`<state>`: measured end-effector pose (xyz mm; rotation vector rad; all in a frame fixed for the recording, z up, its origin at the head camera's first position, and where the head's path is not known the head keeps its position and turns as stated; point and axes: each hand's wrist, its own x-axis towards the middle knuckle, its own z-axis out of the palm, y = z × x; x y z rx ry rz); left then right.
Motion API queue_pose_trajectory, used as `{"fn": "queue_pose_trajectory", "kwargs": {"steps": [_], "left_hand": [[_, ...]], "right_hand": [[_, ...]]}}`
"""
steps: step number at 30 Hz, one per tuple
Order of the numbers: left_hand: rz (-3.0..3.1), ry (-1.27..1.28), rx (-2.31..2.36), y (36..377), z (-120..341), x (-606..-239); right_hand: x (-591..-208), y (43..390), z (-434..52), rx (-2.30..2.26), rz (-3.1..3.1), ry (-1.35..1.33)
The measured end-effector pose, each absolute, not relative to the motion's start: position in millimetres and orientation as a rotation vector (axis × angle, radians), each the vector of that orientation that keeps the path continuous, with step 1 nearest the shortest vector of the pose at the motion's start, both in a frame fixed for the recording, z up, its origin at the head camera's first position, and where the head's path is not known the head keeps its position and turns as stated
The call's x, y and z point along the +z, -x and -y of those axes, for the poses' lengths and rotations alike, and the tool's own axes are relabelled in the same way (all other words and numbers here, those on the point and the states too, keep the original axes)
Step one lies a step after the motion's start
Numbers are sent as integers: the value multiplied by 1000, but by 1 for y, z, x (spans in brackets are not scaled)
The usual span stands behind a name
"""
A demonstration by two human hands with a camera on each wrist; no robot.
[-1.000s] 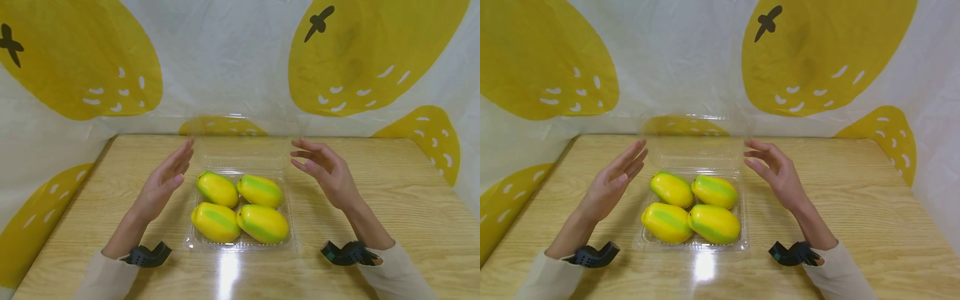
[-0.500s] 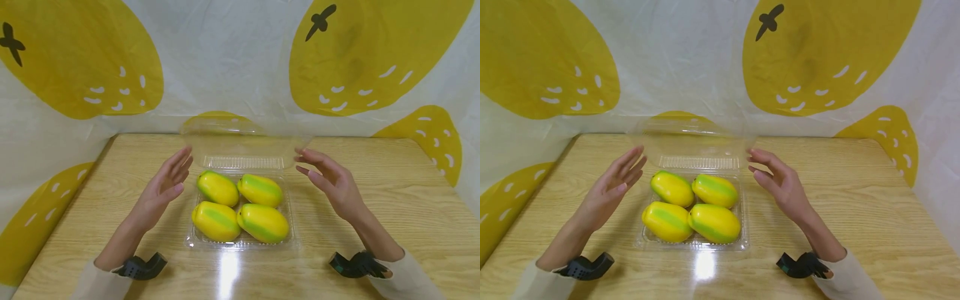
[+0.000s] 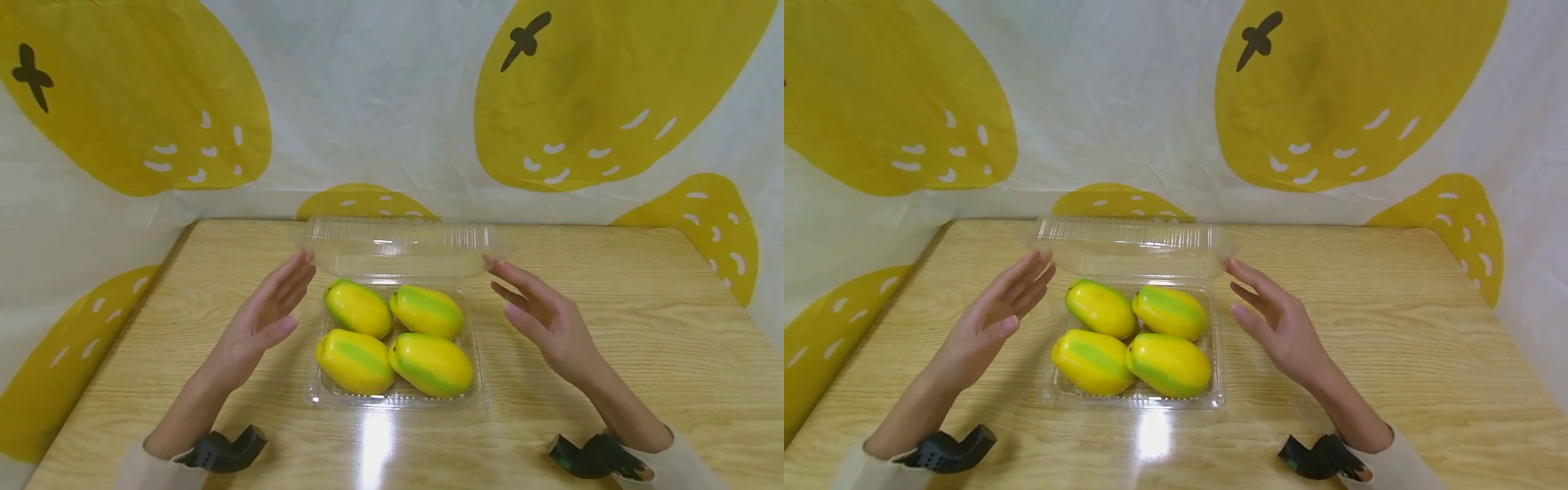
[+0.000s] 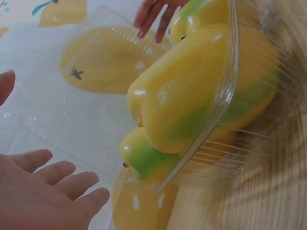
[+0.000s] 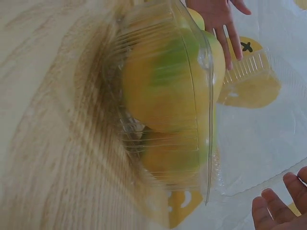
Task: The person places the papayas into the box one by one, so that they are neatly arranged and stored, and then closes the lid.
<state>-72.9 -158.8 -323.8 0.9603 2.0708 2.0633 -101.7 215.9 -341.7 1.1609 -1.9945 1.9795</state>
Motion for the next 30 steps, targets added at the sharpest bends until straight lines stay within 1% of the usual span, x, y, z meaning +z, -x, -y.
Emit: {"fn": "queue_pose_trajectory", "kwargs": {"steps": [5,12,16,22,30], "left_hand": [[-2014,-1018,2084,70,160,-326],[-2004,-1061,2101,63,158,-330],[-2030,-1105,2089,61,156,-333],[-2194,-983,1996,54,158,-339],[-2284,-818,1907,43,160,-343]], "right_hand": [[-345,91,-221,1937,2116,-1106],[-346,78,-227,1794,2403,-906],[-346,73,-228,1780,2431,-911],[-350,67,-228,1833,2361,-971],[-361,60,-231,1863,2389,-958]]}}
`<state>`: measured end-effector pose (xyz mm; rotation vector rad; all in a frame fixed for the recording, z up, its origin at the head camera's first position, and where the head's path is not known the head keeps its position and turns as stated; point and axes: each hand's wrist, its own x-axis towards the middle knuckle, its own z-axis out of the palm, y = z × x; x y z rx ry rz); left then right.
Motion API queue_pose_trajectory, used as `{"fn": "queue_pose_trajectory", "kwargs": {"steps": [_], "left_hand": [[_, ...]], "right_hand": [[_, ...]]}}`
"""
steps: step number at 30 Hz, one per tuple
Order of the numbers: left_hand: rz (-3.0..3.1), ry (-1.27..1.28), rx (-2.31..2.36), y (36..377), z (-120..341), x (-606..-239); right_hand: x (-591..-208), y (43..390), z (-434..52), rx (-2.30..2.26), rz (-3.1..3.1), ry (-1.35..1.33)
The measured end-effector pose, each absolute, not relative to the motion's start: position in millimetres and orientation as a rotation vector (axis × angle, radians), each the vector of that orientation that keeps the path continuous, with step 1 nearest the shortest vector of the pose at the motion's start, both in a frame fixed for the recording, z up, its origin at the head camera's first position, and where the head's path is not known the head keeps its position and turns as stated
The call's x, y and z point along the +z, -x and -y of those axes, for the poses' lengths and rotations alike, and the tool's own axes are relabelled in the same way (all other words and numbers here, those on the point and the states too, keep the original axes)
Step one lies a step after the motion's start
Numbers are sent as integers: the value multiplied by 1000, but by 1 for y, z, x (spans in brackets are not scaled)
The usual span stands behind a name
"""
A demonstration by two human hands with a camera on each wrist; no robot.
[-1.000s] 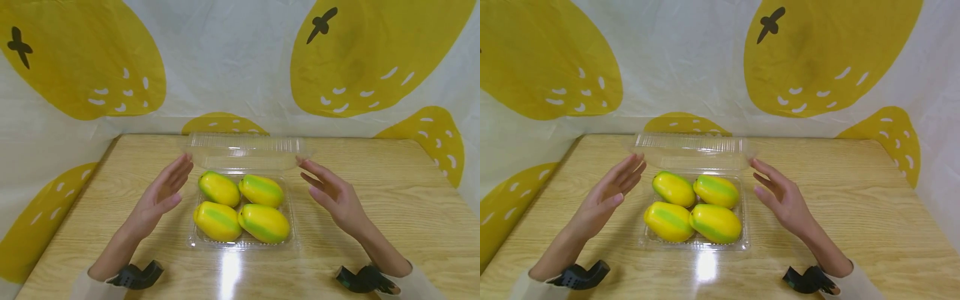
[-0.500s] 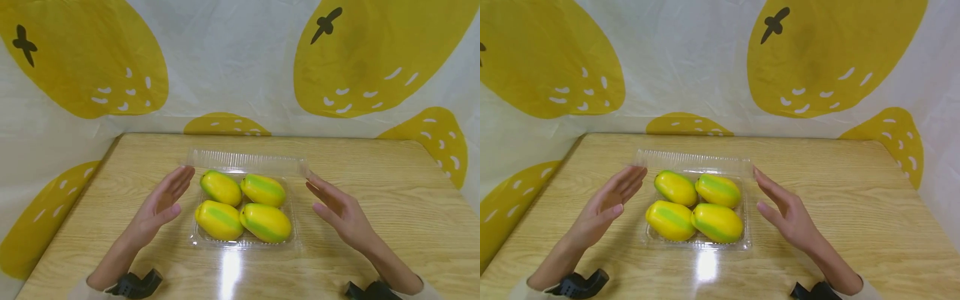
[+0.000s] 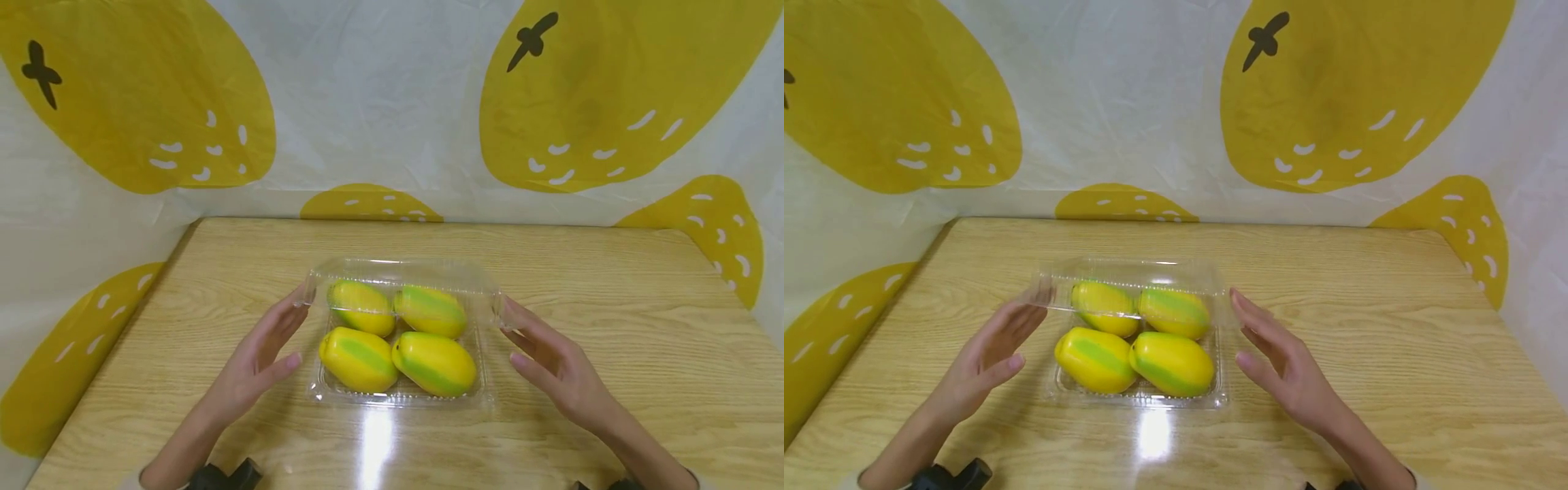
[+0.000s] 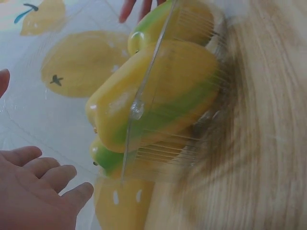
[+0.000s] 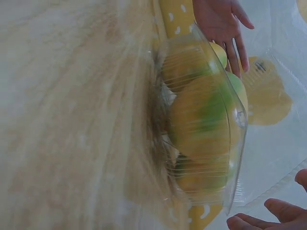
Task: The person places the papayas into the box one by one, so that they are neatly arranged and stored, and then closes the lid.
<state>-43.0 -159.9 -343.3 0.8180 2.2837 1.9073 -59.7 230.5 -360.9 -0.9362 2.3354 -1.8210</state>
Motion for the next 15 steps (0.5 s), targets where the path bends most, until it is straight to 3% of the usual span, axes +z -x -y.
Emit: {"fn": "queue_pose_trajectory", "kwargs": {"steps": [15], "left_hand": [[-2447,-1054,1843,32,149,-339]], "right_hand": [[-373,55,-227,-1944,-2182,1154]]}}
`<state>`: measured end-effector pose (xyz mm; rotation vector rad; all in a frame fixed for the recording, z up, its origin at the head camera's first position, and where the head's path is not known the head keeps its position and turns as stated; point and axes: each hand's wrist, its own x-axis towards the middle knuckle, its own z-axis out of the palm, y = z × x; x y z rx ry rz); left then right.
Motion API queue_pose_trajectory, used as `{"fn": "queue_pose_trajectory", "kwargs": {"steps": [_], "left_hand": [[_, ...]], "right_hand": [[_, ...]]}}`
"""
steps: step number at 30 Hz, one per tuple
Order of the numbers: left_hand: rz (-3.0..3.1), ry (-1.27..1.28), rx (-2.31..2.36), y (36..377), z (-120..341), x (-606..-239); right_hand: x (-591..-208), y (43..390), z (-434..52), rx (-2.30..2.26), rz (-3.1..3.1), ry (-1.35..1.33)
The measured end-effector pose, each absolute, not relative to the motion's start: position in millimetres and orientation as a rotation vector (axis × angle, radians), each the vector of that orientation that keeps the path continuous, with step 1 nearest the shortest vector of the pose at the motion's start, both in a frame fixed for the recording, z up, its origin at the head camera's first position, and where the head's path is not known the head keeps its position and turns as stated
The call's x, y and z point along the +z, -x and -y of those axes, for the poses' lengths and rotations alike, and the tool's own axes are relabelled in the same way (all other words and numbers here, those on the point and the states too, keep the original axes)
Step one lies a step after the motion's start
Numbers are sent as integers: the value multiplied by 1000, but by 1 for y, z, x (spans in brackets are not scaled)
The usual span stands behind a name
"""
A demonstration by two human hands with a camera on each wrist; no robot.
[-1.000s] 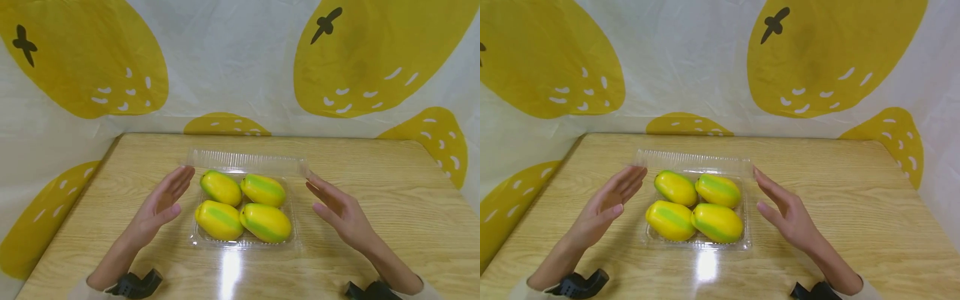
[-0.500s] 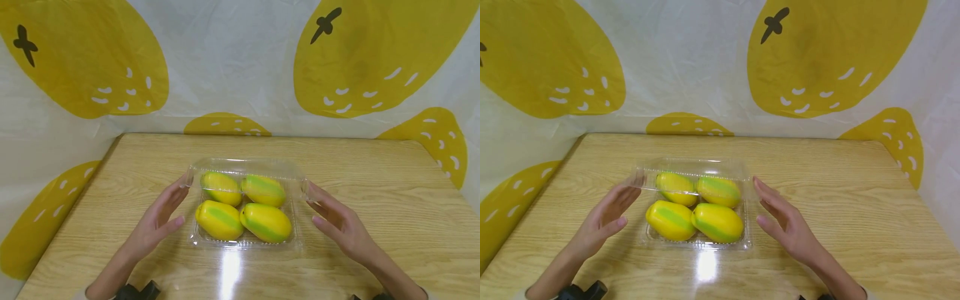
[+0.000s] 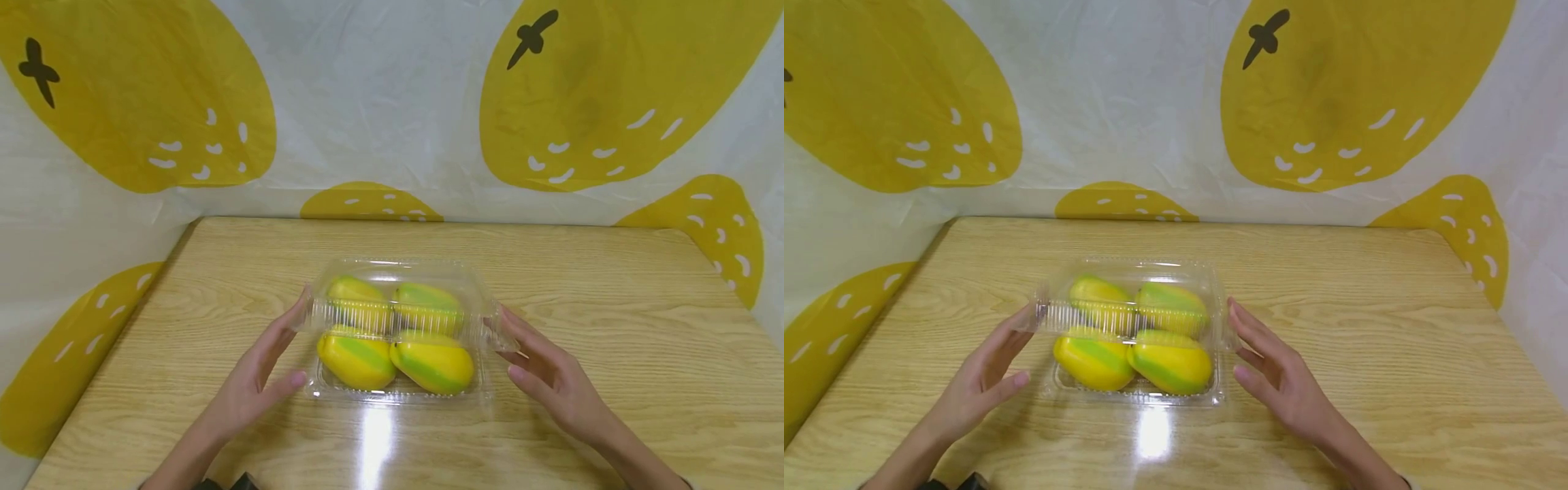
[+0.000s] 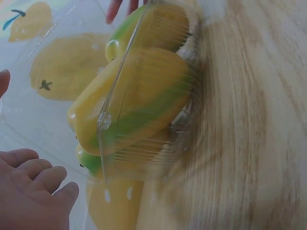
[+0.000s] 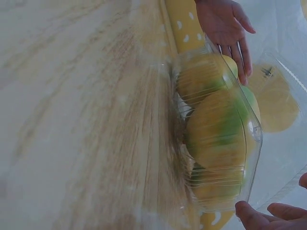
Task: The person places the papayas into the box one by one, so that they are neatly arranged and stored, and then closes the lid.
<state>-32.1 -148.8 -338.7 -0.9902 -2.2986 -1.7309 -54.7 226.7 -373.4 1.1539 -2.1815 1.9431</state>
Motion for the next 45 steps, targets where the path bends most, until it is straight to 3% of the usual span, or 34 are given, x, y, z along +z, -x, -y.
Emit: {"fn": "queue_pose_trajectory", "kwargs": {"steps": [13,31,45], "left_hand": [[2281,1004,-1763,25,143,-341],[2233,830,-1831,25,142,-367],[2206,682,-2032,24,142,-385]], "right_hand": [[-378,48,-228,1973,2269,-1119],[-387,45,-224,1992,2300,-1170],[-396,42,-223,1959,2402,-1034]]}}
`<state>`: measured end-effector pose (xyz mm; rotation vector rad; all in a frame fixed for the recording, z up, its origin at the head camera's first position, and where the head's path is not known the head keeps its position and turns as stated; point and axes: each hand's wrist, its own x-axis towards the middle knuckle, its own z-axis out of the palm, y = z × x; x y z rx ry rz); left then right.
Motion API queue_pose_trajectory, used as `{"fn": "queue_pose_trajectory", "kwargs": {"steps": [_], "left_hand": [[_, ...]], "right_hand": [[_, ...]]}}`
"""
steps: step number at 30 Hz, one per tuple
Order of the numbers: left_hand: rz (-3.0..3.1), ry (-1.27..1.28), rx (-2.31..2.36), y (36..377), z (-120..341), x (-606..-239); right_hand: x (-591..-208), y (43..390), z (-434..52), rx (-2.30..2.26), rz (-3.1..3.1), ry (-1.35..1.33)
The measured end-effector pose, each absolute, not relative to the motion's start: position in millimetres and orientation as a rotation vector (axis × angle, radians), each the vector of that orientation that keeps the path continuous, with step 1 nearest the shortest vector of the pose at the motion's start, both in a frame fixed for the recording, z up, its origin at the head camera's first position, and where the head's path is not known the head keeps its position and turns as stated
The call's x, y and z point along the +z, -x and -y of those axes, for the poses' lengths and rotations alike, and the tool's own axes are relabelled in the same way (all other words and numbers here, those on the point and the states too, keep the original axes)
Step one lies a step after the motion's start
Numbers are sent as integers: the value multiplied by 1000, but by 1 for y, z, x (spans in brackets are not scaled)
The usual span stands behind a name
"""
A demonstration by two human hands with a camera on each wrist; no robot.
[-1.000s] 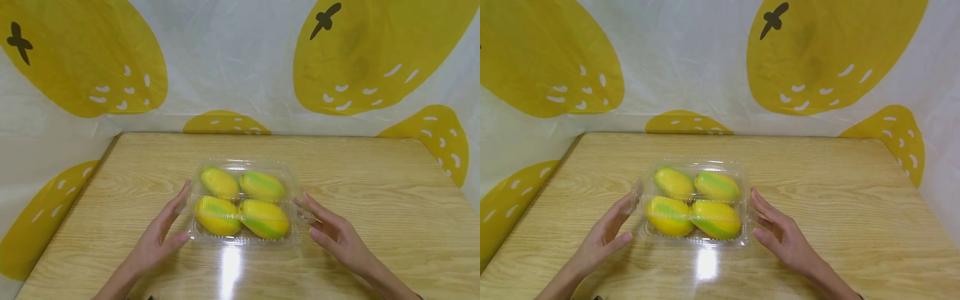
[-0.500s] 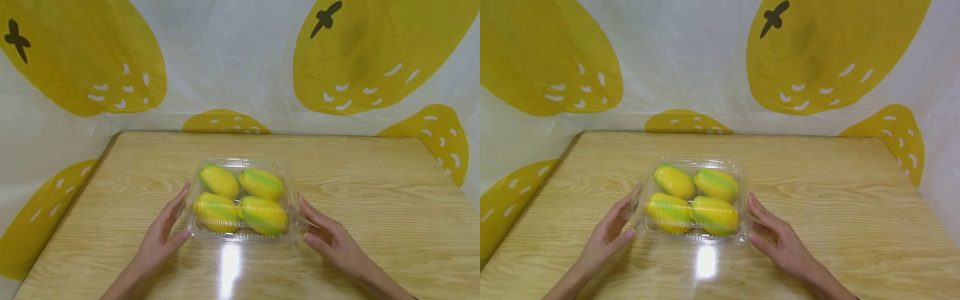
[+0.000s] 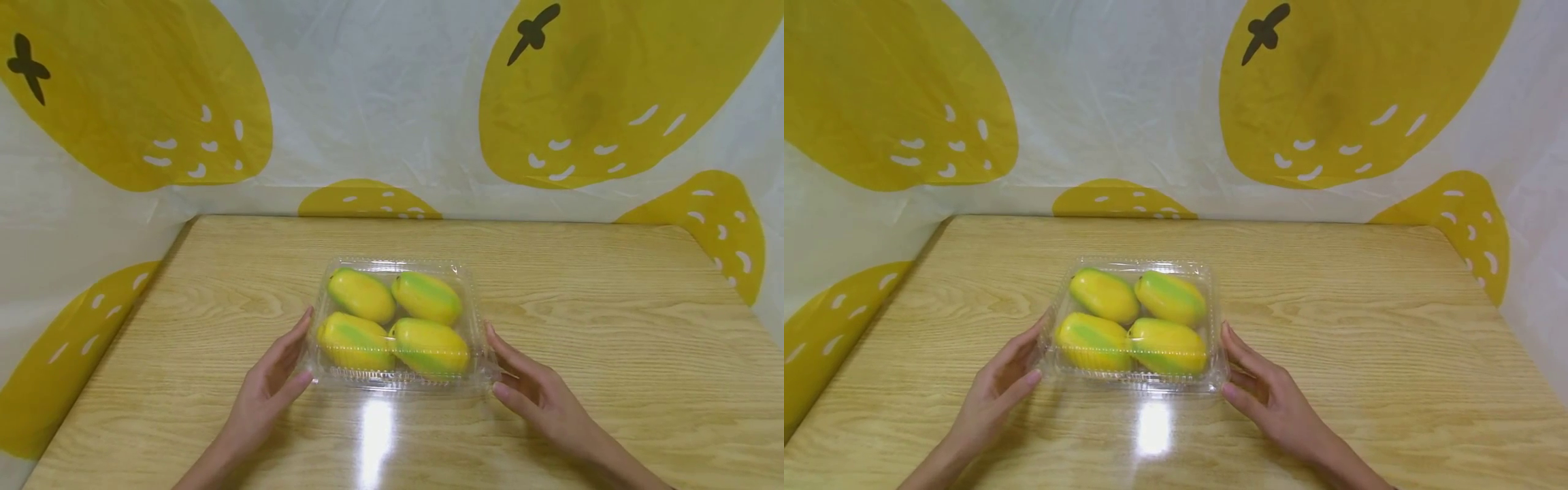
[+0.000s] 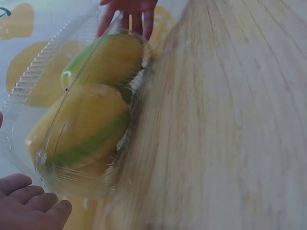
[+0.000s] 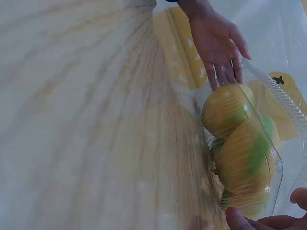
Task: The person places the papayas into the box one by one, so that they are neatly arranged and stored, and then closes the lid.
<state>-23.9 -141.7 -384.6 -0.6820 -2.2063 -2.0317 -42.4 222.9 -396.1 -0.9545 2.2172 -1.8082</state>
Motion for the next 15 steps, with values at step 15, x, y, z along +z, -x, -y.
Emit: {"fn": "queue_pose_trajectory", "kwargs": {"steps": [15], "left_hand": [[2217,627,-2064,26,142,-394]], "right_hand": [[-404,40,-221,-1871,-2143,914]]}}
